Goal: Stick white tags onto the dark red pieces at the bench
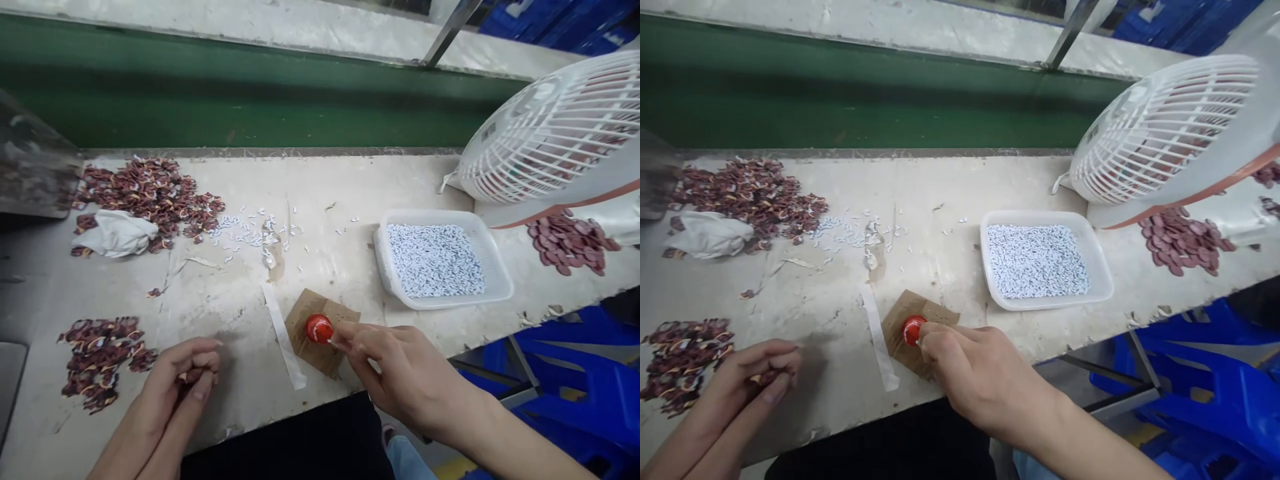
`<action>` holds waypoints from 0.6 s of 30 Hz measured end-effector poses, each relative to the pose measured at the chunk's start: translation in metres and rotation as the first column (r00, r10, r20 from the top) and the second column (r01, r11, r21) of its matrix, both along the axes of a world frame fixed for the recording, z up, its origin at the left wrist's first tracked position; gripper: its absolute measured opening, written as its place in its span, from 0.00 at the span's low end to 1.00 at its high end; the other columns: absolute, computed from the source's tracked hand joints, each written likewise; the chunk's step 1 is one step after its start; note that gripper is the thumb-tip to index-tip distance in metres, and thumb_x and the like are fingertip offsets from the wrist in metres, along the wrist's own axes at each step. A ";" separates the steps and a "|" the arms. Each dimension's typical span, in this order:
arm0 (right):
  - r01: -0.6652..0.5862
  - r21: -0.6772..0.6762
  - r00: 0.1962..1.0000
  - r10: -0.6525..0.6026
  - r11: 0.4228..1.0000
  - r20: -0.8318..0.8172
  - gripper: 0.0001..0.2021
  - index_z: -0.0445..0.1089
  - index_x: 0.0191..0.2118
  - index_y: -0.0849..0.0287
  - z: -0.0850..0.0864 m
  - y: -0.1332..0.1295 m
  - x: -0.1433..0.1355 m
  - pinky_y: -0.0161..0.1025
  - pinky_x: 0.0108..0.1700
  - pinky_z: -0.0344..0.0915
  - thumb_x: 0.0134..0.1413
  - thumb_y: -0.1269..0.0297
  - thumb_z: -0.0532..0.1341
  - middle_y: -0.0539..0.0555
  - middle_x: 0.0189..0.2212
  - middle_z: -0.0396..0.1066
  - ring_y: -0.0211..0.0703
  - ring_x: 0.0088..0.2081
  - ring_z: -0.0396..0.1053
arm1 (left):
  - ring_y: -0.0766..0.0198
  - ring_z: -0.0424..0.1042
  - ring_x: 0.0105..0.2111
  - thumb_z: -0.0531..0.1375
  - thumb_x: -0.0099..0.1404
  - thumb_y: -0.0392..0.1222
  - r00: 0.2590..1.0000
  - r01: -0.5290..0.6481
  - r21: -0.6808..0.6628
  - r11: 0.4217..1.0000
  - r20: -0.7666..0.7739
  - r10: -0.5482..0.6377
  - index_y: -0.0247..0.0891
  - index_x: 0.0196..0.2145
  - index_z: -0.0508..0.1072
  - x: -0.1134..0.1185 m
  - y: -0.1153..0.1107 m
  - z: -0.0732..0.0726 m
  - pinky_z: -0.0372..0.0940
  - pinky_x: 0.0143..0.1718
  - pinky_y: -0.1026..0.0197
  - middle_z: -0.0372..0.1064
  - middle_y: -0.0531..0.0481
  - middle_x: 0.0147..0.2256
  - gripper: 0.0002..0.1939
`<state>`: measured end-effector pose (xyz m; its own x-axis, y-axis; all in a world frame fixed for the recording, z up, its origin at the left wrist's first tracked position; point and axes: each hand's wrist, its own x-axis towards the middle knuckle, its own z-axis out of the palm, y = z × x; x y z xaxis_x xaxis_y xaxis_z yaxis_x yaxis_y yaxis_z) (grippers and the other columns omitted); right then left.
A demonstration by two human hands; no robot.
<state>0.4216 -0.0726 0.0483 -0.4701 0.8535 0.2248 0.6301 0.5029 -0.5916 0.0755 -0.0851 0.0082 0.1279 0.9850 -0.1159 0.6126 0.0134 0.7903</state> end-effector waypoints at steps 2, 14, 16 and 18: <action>0.043 -0.033 0.999 -0.043 0.999 -0.010 0.11 0.61 0.44 0.51 -0.002 -0.006 0.004 0.37 0.30 0.71 0.70 0.78 0.56 0.54 0.40 0.82 0.44 0.31 0.80 | 0.63 0.86 0.46 0.62 0.76 0.52 0.998 -0.001 -0.003 1.000 0.069 0.001 0.55 0.55 0.74 0.006 -0.002 0.002 0.75 0.48 0.72 0.83 0.56 0.44 0.12; 0.145 -0.053 0.989 -0.143 0.988 0.048 0.09 0.59 0.46 0.52 -0.028 -0.019 0.007 0.38 0.25 0.56 0.73 0.75 0.55 0.50 0.30 0.76 0.43 0.22 0.73 | 0.49 0.87 0.40 0.69 0.66 0.62 0.995 -0.091 0.122 0.988 -0.034 0.096 0.50 0.41 0.85 0.031 -0.001 0.027 0.85 0.37 0.56 0.85 0.50 0.33 0.16; 0.151 -0.055 0.988 -0.149 0.987 0.032 0.09 0.60 0.47 0.52 -0.025 -0.019 0.009 0.38 0.25 0.58 0.73 0.76 0.55 0.50 0.30 0.76 0.43 0.23 0.73 | 0.50 0.87 0.40 0.69 0.67 0.61 0.996 -0.079 0.146 0.986 -0.035 0.085 0.51 0.40 0.86 0.032 -0.001 0.028 0.85 0.37 0.56 0.86 0.51 0.33 0.14; 0.156 -0.065 0.988 -0.157 0.986 -0.008 0.10 0.60 0.48 0.52 -0.023 -0.019 0.011 0.38 0.28 0.64 0.72 0.77 0.56 0.53 0.35 0.78 0.46 0.27 0.77 | 0.52 0.88 0.40 0.67 0.70 0.58 0.997 -0.064 0.179 0.982 -0.021 0.069 0.52 0.39 0.87 0.030 -0.001 0.027 0.85 0.40 0.56 0.87 0.52 0.35 0.12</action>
